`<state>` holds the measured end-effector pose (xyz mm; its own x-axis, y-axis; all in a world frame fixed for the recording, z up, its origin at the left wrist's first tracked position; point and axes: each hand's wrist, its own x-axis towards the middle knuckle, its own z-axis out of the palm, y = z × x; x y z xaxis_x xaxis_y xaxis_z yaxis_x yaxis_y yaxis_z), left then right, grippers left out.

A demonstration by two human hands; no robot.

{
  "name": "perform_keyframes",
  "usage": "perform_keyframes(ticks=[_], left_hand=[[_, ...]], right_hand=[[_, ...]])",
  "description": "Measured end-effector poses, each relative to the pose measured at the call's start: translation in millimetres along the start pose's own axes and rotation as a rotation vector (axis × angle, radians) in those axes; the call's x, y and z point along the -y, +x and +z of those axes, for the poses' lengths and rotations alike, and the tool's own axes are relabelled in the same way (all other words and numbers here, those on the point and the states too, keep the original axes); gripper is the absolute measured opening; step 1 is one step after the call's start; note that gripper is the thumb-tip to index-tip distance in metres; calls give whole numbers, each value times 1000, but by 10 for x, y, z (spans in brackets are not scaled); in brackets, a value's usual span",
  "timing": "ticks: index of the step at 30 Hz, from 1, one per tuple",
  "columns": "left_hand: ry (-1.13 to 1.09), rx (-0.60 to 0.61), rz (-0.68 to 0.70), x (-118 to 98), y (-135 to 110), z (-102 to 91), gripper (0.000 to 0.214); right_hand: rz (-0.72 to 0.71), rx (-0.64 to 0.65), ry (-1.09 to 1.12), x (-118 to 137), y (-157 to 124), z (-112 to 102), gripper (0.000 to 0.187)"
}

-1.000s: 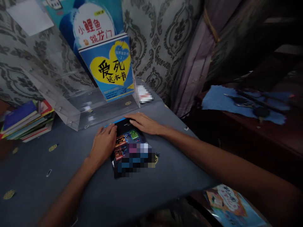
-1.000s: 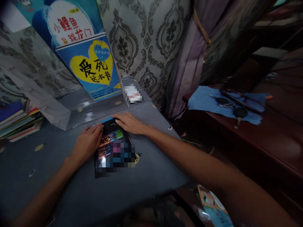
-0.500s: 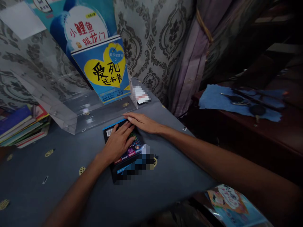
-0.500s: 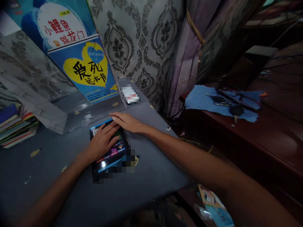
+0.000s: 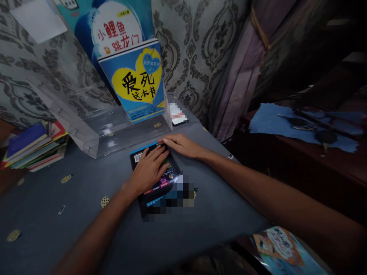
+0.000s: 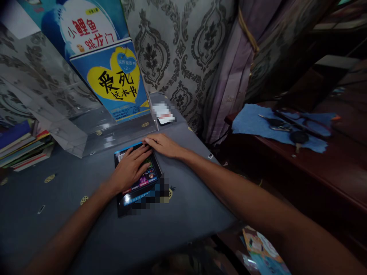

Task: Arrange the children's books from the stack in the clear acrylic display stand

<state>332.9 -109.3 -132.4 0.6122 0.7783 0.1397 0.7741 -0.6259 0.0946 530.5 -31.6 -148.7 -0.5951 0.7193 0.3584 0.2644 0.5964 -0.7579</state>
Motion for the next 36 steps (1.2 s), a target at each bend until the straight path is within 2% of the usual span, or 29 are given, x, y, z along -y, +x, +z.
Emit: perform_keyframes(ticks=[5,9,12,15,22,30,36], left_hand=[[-4,-18,52,17,-25,14,40],[-23,-56,126,38,-41,26,38],[-37,-69,154,41,-45,17,39],[-38,-54,154,32,-42,-5,41],[-42,-45,148,28,-32,-10,41],[-16,-64,168,19,-30,6,40],[-4,-55,186,4,-34,-37,39]], right_hand=[[2,-34,4,-26,-1,-60,42],[-51,80,-89,-70,-13,-161,33],[-126,193,-143,-119,-22,-220,46],[-186,236,-205,-154,-56,-226,54],[-178,221,-297,-188,-230,-184,59],[-165,238,-294,-226,-214,-175,59],[-131,229,-322,-143,-244,-156,64]])
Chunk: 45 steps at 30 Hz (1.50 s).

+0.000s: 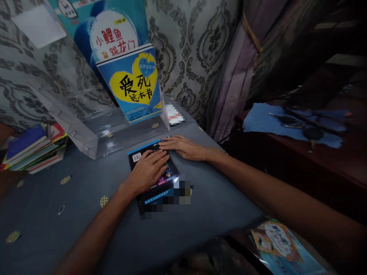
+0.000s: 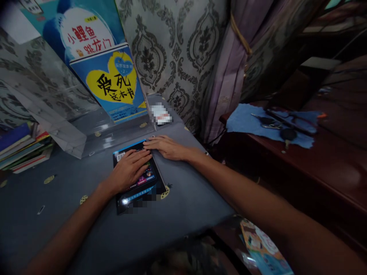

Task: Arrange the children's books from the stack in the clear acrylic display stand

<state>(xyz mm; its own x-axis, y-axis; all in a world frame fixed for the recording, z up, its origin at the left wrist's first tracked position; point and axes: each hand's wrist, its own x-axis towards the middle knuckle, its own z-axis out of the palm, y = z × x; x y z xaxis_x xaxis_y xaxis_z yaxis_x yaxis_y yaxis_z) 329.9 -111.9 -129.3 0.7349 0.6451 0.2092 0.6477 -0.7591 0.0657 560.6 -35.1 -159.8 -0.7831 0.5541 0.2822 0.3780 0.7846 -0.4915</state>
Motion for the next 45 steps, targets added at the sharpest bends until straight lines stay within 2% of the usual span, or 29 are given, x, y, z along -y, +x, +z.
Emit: perform_keyframes(ticks=[5,8,10,14,17,26,36,45], left_hand=[[-76,47,-4,20,-20,-62,38],[-42,91,-36,-56,-37,-103,43],[-3,129,-54,-147,-51,-119,57],[29,190,-62,-297,-92,-104,104],[24,243,-46,-321,-120,-77,120],[6,342,-54,-257,-103,-120,112],[-71,341,-5,-188,-132,-135,104],[-93,331,-16,-198,-114,-165,107]], right_hand=[[28,7,-7,64,-21,0,69],[31,-6,-11,78,-11,11,68],[37,-6,-18,85,-1,14,65],[39,6,-26,96,16,12,63],[48,-5,-30,108,16,12,62],[46,-35,-22,132,3,55,60],[26,-78,-34,103,-81,104,59],[-19,-83,-57,93,-172,129,60]])
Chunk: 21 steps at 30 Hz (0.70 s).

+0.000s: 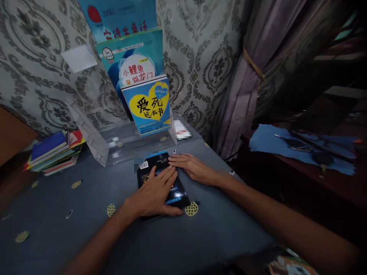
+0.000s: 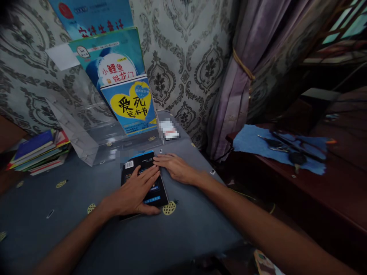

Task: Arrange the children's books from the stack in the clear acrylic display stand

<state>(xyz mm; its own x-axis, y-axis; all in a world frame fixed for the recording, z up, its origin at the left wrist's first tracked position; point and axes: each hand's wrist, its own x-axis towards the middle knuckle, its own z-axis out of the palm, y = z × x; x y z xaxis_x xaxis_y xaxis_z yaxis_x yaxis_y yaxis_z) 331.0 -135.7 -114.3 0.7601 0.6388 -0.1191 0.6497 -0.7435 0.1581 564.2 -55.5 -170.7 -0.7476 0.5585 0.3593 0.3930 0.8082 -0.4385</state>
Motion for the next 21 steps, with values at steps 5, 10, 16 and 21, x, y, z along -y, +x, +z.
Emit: perform_keyframes(ticks=[5,10,16,21], left_hand=[[19,-14,-1,-2,-4,13,108],[37,-12,3,-15,-21,6,105],[42,-2,-18,-76,-65,21,94],[71,-36,-53,-152,-94,63,85]], right_hand=[[25,20,-25,48,23,-15,60],[53,4,-40,113,13,-19,57],[32,-13,-14,185,-58,-47,54],[36,-12,-25,200,-87,-50,54]])
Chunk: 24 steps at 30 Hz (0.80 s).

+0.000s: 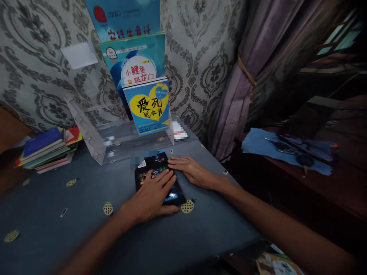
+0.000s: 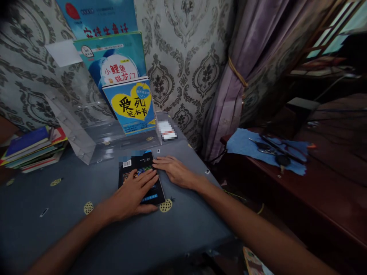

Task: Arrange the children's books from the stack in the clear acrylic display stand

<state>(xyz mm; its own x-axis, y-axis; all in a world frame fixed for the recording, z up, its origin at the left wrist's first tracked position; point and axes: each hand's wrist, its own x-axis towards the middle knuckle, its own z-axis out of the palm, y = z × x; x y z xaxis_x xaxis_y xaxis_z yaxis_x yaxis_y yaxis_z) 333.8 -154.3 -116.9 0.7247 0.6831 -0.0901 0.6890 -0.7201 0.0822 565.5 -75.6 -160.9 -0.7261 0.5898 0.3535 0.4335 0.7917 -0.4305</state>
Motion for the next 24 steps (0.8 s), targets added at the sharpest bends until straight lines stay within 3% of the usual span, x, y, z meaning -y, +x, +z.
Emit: perform_keyframes(ticks=[7,24], left_hand=[[66,-114,-5,-87,-22,32,72],[68,-72,-67,-186,-32,-1,70]], right_hand=[[9,18,-43,11,5,3,53],[-35,-5,-60,-20,19,41,53]])
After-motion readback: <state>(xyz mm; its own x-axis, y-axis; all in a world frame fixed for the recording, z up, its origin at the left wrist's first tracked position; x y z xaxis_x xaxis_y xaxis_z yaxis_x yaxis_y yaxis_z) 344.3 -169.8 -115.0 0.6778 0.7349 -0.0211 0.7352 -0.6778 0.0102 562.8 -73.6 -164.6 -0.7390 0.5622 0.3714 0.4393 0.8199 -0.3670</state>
